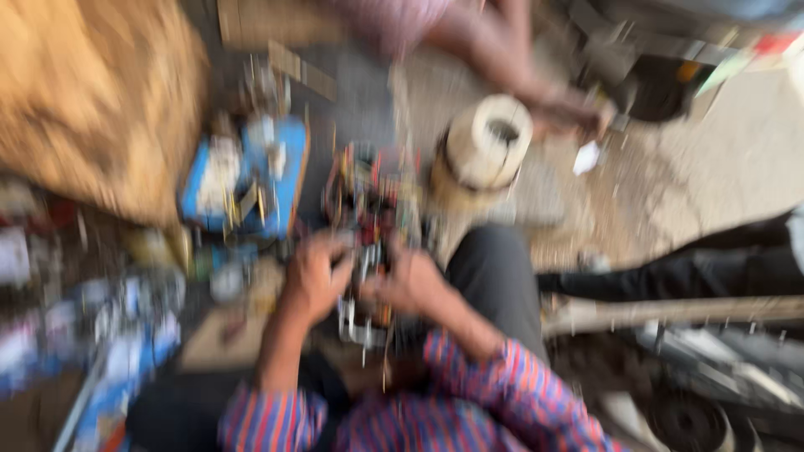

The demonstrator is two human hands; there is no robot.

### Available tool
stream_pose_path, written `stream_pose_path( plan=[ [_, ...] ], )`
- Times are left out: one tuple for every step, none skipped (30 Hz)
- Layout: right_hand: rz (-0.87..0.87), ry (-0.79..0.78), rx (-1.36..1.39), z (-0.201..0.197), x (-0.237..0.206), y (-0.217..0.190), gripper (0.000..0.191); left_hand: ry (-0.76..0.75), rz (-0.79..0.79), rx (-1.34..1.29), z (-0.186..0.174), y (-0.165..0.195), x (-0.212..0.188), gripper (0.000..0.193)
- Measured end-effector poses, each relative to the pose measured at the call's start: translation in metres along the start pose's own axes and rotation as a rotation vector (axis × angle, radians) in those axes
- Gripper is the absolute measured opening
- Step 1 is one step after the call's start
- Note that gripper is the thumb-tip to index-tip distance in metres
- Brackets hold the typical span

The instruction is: The person sits on the ground repairing an electric motor. They handle the motor armature and fan housing, manipulate its wiring and brushes by hand, use a screwdriver on the assembly, and pick up and position wires and small components from the ground around them.

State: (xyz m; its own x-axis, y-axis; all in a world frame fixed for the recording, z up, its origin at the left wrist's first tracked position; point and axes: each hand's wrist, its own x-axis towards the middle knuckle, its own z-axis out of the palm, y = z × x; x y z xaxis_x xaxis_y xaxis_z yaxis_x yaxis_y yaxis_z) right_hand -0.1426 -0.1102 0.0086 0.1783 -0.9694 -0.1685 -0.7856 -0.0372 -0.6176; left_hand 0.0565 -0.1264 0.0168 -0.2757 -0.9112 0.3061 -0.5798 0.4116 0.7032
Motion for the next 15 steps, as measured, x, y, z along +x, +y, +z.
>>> stream_pose_path(
  plan=[
    [0.002,0.016,-0.032,0.006,0.001,0.004,0.109,-0.009,-0.031,0.022,-0.001,0.001,-0.001,0.013],
    [-0.104,0.081,0.081,0.011,-0.003,0.009,0.110,0.007,-0.025,-0.057,-0.001,0.002,-0.002,0.014],
    [-0.210,0.155,0.194,0.013,-0.007,0.015,0.112,0.034,-0.015,-0.133,-0.003,0.003,-0.003,0.016],
    [-0.207,0.162,0.168,0.013,-0.005,0.020,0.098,0.019,-0.029,-0.162,-0.004,0.004,-0.004,0.016],
    [-0.193,0.157,0.152,0.016,-0.008,0.023,0.084,-0.008,-0.058,-0.191,-0.006,0.005,-0.005,0.015],
    [-0.132,0.097,0.281,0.016,-0.016,0.027,0.081,-0.048,-0.057,-0.224,-0.008,0.006,-0.005,0.014],
    [-0.089,0.061,0.401,0.012,-0.018,0.031,0.078,-0.070,-0.030,-0.251,-0.010,0.007,-0.004,0.013],
    [-0.046,0.010,0.535,0.010,-0.021,0.031,0.077,-0.062,-0.003,-0.232,-0.011,0.010,-0.002,0.013],
    [0.005,-0.039,0.669,0.008,-0.025,0.031,0.076,-0.058,0.023,-0.214,-0.011,0.012,-0.001,0.013],
    [0.054,-0.082,0.800,0.006,-0.028,0.030,0.075,-0.079,0.019,-0.228,-0.012,0.016,0.001,0.012],
    [0.018,-0.063,0.804,0.003,-0.033,0.028,0.074,-0.100,0.017,-0.239,-0.012,0.020,0.002,0.011],
    [-0.022,-0.040,0.811,0.001,-0.035,0.026,0.073,-0.120,0.020,-0.246,-0.014,0.023,0.004,0.010],
    [-0.066,-0.014,0.817,-0.001,-0.037,0.024,0.072,-0.131,0.014,-0.250,-0.015,0.027,0.005,0.011],
    [-0.083,-0.019,0.806,-0.004,-0.039,0.023,0.073,-0.141,0.012,-0.253,-0.016,0.031,0.006,0.011],
    [-0.100,-0.024,0.795,-0.006,-0.041,0.021,0.074,-0.151,0.012,-0.256,-0.018,0.033,0.008,0.011]
  ],
)
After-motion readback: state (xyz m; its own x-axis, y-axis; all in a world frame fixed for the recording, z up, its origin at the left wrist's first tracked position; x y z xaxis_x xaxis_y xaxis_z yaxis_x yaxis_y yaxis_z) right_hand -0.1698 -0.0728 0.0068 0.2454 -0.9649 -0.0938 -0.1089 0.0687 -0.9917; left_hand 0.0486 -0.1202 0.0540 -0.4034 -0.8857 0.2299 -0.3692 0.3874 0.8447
